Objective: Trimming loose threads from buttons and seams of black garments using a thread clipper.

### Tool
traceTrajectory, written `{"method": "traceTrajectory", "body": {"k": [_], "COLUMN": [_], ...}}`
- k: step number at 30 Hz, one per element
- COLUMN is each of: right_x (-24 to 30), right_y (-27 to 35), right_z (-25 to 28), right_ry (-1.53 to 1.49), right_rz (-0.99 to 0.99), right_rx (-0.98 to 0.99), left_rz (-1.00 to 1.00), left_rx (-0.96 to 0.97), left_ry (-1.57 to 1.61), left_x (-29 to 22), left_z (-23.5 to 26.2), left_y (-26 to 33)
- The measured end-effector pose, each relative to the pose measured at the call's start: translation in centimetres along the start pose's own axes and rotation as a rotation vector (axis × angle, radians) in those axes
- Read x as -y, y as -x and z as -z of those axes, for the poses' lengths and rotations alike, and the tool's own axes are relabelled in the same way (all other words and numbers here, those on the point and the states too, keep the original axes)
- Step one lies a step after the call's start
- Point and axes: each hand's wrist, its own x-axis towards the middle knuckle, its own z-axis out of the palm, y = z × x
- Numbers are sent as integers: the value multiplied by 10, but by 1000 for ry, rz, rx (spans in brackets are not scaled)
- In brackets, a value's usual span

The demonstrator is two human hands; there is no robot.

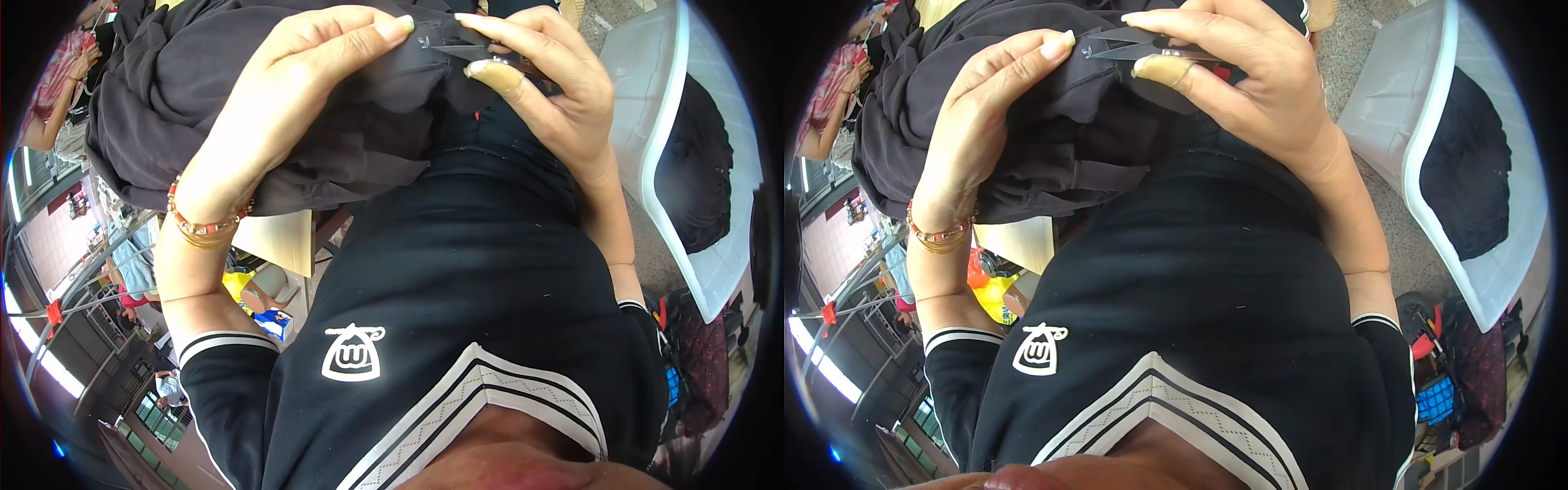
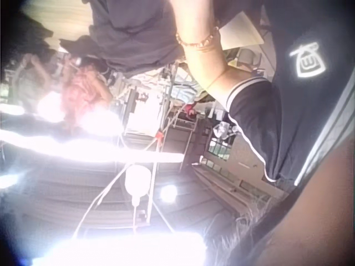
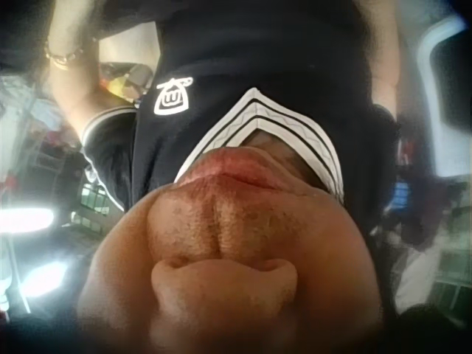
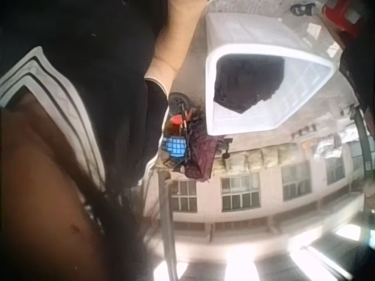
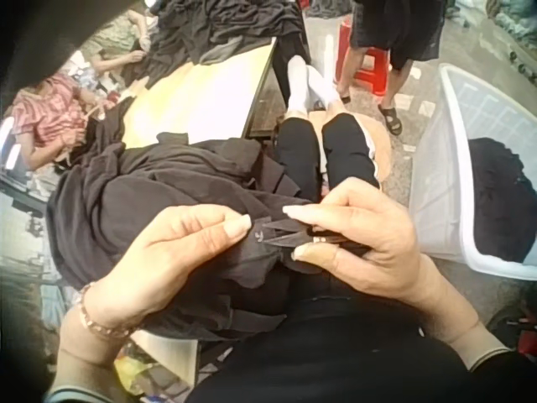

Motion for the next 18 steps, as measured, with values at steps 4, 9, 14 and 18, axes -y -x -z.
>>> {"method": "traceTrajectory", "body": {"k": [4,9,14,18], "right_x": [-1,-6,-2,-29], "right_y": [-3,-4,-4,8], "right_z": [-2,-2,-1,-7], "right_ry": [-60,-58,5,11], "right_rz": [-42,-29,-2,200], "right_rx": [53,96,106,88], "left_rz": [-30,-90,-66,-73], "left_rx": [41,-23,45,-3], "left_ry": [1,-61,-3,-23], "left_x": [4,7,6,5], "left_z": [0,-5,-2,-5], "left_y": [0,1,0,2]}}
